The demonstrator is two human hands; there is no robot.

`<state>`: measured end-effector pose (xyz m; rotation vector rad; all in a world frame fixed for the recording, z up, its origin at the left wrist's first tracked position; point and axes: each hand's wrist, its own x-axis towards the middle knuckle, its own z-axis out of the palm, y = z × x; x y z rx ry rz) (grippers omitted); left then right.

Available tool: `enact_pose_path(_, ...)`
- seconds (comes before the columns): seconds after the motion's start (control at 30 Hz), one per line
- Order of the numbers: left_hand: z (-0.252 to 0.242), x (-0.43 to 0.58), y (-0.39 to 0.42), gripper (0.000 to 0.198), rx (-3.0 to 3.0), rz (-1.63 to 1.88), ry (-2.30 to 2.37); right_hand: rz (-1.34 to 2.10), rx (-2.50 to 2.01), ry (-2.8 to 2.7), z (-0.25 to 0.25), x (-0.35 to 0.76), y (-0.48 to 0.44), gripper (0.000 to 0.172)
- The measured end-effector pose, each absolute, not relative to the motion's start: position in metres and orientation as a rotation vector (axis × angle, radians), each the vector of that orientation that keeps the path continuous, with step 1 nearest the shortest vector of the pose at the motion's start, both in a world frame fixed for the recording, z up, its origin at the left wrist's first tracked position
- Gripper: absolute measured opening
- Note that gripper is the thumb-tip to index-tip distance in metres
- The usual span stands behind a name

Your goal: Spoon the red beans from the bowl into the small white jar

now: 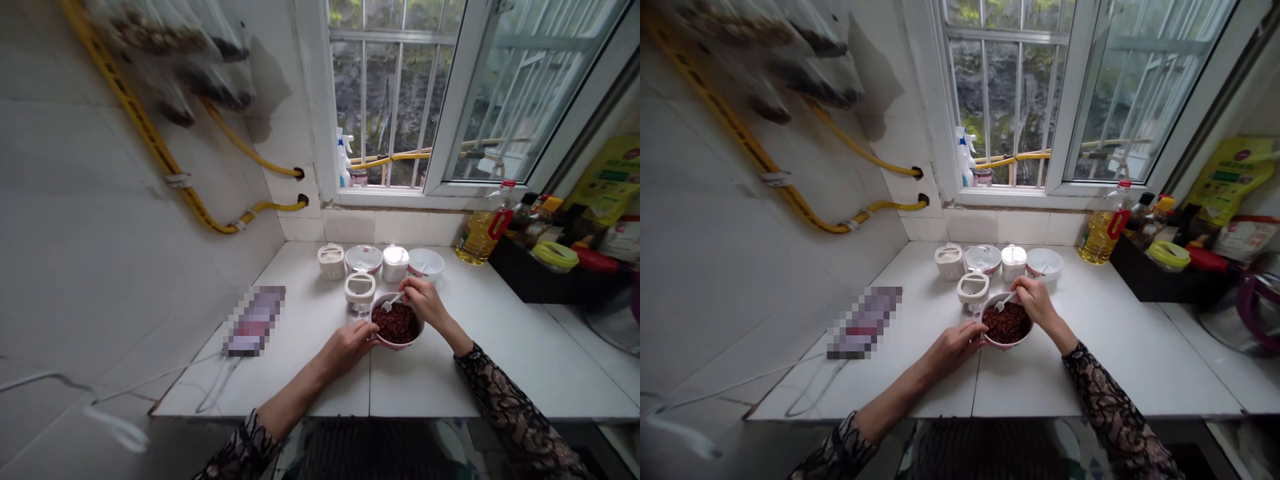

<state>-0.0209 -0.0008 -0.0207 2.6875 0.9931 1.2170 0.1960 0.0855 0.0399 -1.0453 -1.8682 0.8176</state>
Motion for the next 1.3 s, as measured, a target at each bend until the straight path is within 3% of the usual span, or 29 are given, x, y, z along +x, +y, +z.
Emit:
enact_pose_path(0.23,-0.019,-0.021,-0.001,0.022,2.680,1.217,0.985,1.123,-1.039,-1.562,0.039,0.209,0.093,0.013)
enact_pose_path(1.3,-0.017,-0.020,-0.002,0.022,2.716,1.172,1.042,1.197,-1.080,-1.467,0.037,0.211,0.098,0.013)
